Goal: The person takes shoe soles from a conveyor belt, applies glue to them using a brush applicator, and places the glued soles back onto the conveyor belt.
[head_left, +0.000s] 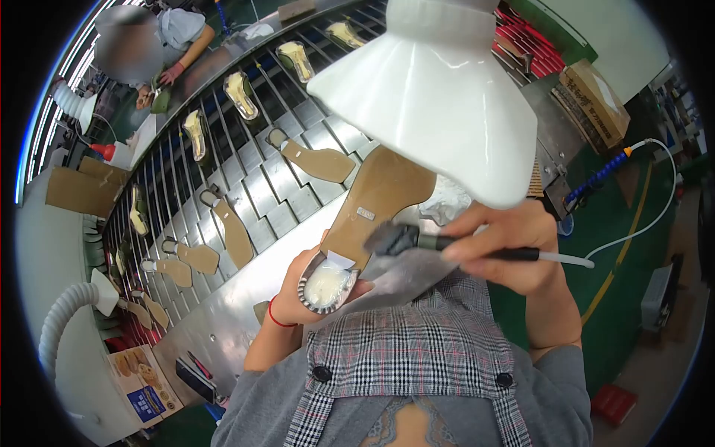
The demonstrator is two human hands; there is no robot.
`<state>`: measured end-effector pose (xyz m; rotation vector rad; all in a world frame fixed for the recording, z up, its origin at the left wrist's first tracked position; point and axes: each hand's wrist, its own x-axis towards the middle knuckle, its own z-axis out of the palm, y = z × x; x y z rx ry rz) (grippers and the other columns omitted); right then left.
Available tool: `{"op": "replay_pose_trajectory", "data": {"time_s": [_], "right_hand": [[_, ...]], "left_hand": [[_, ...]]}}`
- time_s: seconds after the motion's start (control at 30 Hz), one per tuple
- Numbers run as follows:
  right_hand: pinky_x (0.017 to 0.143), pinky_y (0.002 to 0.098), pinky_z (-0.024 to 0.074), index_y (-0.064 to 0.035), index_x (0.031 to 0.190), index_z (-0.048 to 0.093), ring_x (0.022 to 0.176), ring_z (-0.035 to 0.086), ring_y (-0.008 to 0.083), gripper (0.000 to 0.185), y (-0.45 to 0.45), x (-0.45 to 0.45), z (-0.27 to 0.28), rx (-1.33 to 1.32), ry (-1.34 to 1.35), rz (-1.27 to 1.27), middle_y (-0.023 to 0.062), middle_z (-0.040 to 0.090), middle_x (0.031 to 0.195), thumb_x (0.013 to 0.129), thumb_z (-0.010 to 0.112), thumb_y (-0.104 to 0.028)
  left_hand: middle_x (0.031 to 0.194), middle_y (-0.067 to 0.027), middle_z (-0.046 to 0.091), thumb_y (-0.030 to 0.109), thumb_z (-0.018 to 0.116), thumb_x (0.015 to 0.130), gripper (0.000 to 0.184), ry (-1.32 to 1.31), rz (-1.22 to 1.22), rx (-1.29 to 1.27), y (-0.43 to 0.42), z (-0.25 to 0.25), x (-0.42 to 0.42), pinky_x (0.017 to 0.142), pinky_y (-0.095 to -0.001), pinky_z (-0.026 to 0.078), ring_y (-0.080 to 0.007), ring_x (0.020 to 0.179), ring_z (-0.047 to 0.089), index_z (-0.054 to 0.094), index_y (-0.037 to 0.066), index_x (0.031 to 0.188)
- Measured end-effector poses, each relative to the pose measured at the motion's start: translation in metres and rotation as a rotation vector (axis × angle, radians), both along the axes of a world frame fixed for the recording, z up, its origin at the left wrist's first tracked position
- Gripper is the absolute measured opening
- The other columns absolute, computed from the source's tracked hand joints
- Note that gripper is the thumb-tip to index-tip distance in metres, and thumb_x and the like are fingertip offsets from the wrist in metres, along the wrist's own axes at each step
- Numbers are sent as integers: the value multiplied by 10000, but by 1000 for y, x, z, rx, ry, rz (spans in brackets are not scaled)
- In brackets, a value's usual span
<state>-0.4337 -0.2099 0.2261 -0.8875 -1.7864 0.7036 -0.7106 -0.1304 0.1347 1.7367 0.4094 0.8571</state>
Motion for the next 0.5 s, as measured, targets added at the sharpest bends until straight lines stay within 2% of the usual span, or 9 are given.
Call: {"op": "replay_pose_trajectory", "data": {"time_s": [0.1, 0.2, 0.33, 0.4, 0.47, 0.5], "right_hand": [[676, 295, 520, -4, 936, 741, 763, 680, 243, 249, -4, 8, -5, 2, 81, 149, 173, 705, 909, 687, 746, -14], [704, 296, 519, 14, 936, 733, 797, 678, 231, 234, -4, 16, -12, -21, 125, -91, 170, 705, 915, 704, 743, -18], [747, 299, 511, 43, 930, 722, 840, 667, 235, 226, -9, 34, -28, -132, 314, 119, 181, 693, 918, 710, 722, -7], [754, 285, 513, 59, 964, 698, 846, 662, 205, 236, -6, 39, -35, -190, 432, -38, 160, 697, 925, 735, 712, -1], [756, 268, 515, 61, 978, 689, 836, 657, 169, 226, -3, 54, -50, -304, 420, -75, 146, 699, 924, 757, 700, 14], [756, 262, 516, 59, 974, 690, 825, 654, 157, 211, -6, 61, -55, -289, 426, -54, 139, 700, 922, 766, 692, 22]], "left_hand": [[886, -33, 655, 43, 825, 707, 521, -10, 14, 54, -1, 1, 2, 772, -265, 480, -103, 805, 596, 577, -22, 1160], [885, -31, 651, 45, 826, 713, 461, 5, -63, -48, 1, -5, -1, 748, -254, 478, -99, 814, 598, 587, -11, 1104], [846, -7, 624, 72, 824, 739, 376, 108, -33, -95, 2, 1, 10, 711, -244, 466, -90, 764, 566, 592, 22, 1031], [840, 0, 618, 83, 837, 732, 356, 135, 10, -256, 5, -3, 18, 710, -253, 462, -96, 767, 556, 595, 34, 989], [920, -18, 655, 65, 835, 723, 399, 163, -3, -287, 16, -10, 28, 763, -266, 481, -118, 842, 597, 613, 33, 1052], [887, -11, 618, 86, 836, 726, 393, 139, 55, -262, 21, -10, 41, 723, -275, 469, -123, 808, 569, 602, 35, 1039]]}}
